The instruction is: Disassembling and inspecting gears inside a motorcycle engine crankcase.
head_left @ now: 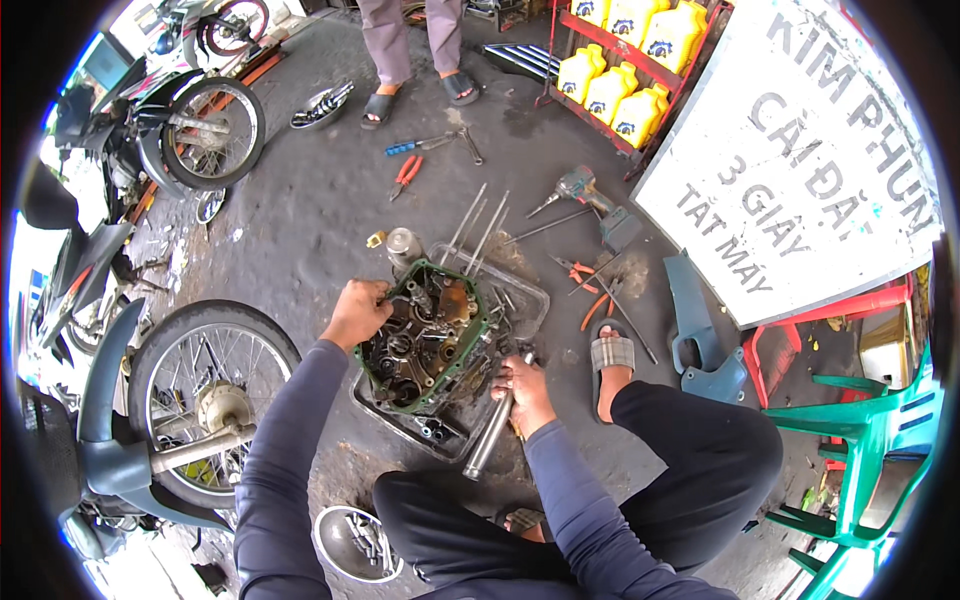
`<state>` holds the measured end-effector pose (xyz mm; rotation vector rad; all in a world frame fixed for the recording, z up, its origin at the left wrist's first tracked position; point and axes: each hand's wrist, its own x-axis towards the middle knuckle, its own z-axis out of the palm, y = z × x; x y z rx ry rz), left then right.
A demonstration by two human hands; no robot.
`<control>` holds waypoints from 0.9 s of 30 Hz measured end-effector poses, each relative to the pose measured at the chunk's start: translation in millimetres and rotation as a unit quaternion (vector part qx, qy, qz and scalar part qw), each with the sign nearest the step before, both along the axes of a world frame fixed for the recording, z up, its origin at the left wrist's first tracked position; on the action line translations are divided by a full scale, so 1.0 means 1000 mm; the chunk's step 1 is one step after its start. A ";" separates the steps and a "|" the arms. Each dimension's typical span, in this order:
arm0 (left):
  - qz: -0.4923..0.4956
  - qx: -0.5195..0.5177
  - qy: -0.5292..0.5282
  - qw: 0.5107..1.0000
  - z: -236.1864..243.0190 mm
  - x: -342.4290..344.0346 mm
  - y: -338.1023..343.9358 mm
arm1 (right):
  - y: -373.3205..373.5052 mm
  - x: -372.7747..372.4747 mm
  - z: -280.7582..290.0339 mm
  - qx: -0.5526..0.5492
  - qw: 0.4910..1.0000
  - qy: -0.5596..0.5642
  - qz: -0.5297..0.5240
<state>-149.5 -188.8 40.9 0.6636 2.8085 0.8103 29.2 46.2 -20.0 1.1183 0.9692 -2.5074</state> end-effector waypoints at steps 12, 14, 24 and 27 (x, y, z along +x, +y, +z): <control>0.001 0.021 -0.015 1.000 -0.003 0.000 0.003 | 0.005 0.001 -0.004 -0.015 1.000 -0.001 0.003; -0.007 0.043 -0.005 0.999 -0.003 0.001 0.001 | 0.004 -0.001 -0.001 -0.017 0.999 0.024 0.045; 0.011 0.046 -0.007 0.999 0.000 0.008 -0.001 | 0.007 -0.001 -0.011 -0.202 0.975 0.017 -0.095; 0.002 0.054 0.002 0.999 0.002 0.006 0.000 | 0.009 0.000 -0.012 -0.025 0.998 0.020 0.050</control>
